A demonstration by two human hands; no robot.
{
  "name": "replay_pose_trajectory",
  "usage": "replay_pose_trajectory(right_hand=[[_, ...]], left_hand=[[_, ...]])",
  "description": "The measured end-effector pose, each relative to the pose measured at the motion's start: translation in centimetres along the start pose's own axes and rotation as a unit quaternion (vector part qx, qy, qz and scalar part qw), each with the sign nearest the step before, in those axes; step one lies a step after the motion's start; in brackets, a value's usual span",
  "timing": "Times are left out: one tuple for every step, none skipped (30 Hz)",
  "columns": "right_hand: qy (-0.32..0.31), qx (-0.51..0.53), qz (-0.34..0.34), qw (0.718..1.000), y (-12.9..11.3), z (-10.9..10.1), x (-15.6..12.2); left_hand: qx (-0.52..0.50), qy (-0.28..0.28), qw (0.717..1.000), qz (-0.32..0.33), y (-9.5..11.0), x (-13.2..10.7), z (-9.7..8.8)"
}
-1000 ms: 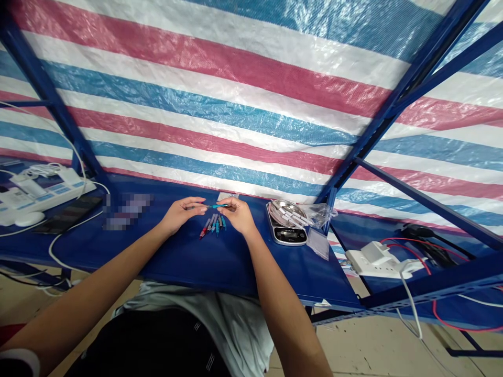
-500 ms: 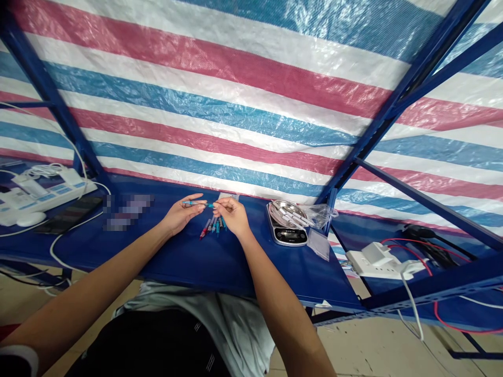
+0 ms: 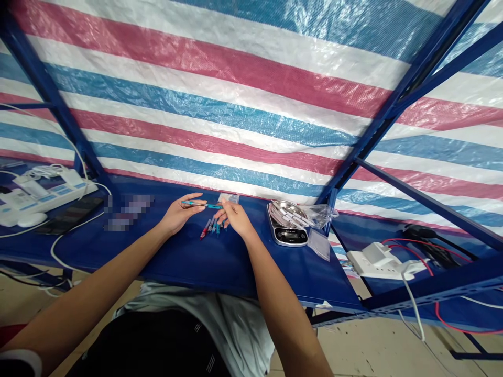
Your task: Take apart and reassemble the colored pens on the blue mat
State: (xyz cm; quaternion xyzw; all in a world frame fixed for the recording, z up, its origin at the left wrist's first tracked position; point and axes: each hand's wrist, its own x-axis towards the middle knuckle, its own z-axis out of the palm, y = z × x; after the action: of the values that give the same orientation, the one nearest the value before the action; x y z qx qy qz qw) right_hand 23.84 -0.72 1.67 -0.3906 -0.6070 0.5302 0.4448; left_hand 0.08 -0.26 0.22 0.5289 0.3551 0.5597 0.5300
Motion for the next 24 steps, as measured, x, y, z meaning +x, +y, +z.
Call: replay_pose_trajectory(right_hand=[[0.003, 0.006, -0.014, 1.000, -0.1, 0.0, 0.0], [0.006, 0.008, -0.035, 0.999, -0.1, -0.1, -0.1], [0.006, 0.004, -0.051, 0.999, -0.1, -0.1, -0.1], [0.003, -0.002, -0.054, 0.999, -0.1, -0.2, -0.1], [0.001, -0.006, -0.045, 0.999, -0.1, -0.3, -0.1], [0.002, -0.007, -0.028, 1.000, -0.1, -0.3, 0.0], [0.003, -0.003, -0.015, 1.000, -0.1, -0.4, 0.0], [0.001, 0.003, -0.009, 1.000, -0.1, -0.5, 0.0], [-0.002, 0.007, -0.013, 1.000, -0.1, -0.6, 0.0], [-0.008, 0.008, -0.023, 1.000, -0.1, -0.6, -0.1], [-0.013, 0.005, -0.031, 0.999, -0.1, -0.7, -0.1], [-0.019, -0.002, -0.029, 0.999, -0.1, -0.7, -0.1], [-0.023, -0.009, -0.015, 1.000, -0.1, -0.7, -0.1], [-0.026, -0.013, 0.007, 1.000, -0.1, -0.7, -0.2], [-0.029, -0.012, 0.026, 0.999, -0.1, -0.6, -0.2], [-0.030, -0.008, 0.033, 0.999, -0.1, -0.6, -0.2], [-0.031, -0.004, 0.028, 0.999, -0.1, -0.5, -0.3], [-0.029, 0.001, 0.013, 0.999, -0.1, -0.5, -0.3], [-0.025, 0.004, -0.006, 1.000, -0.1, -0.6, -0.3], [-0.020, 0.005, -0.021, 1.000, -0.1, -0.7, -0.3], [-0.014, 0.005, -0.030, 0.999, -0.1, -0.8, -0.2], [-0.008, 0.005, -0.032, 0.999, 0.0, -0.9, -0.2], [-0.002, 0.005, -0.032, 0.999, 0.0, -1.1, -0.2], [0.004, 0.005, -0.033, 0.999, 0.1, -1.2, -0.1]], left_hand=[[0.001, -0.001, 1.000, 0.000, 0.0, 0.0, 0.0], [0.001, -0.002, 1.000, 0.000, 0.0, 0.0, 0.0], [0.000, -0.004, 1.000, -0.001, 0.0, 0.0, 0.0], [-0.001, -0.006, 1.000, -0.001, -0.1, 0.0, 0.0], [-0.003, -0.007, 1.000, -0.001, -0.1, 0.0, 0.0], [-0.004, -0.008, 1.000, -0.001, -0.1, 0.0, 0.0], [-0.005, -0.008, 1.000, -0.001, -0.1, 0.0, 0.0], [-0.005, -0.009, 1.000, -0.001, -0.1, 0.0, 0.0], [-0.004, -0.009, 1.000, -0.001, -0.1, 0.0, 0.0], [-0.003, -0.009, 1.000, -0.001, -0.1, 0.0, 0.0], [-0.002, -0.009, 1.000, -0.002, -0.1, 0.0, 0.0], [-0.002, -0.008, 1.000, -0.002, -0.1, 0.0, 0.0], [-0.002, -0.008, 1.000, -0.002, -0.1, 0.0, 0.0], [-0.002, -0.008, 1.000, -0.001, -0.1, 0.0, 0.0], [-0.002, -0.009, 1.000, 0.000, -0.2, 0.0, 0.0], [-0.002, -0.008, 1.000, 0.001, -0.2, 0.0, 0.0], [-0.002, -0.008, 1.000, 0.002, -0.2, 0.0, 0.1], [-0.001, -0.007, 1.000, 0.002, -0.3, 0.0, 0.1], [0.001, -0.007, 1.000, 0.000, -0.3, 0.0, 0.1], [0.006, -0.009, 1.000, -0.003, -0.3, 0.0, 0.1], [0.012, -0.013, 1.000, -0.006, -0.2, 0.0, 0.0], [0.019, -0.019, 1.000, -0.010, -0.2, 0.0, 0.0], [0.024, -0.023, 0.999, -0.011, -0.1, 0.0, -0.1], [0.032, -0.024, 0.999, -0.009, -0.1, 0.0, -0.3]])
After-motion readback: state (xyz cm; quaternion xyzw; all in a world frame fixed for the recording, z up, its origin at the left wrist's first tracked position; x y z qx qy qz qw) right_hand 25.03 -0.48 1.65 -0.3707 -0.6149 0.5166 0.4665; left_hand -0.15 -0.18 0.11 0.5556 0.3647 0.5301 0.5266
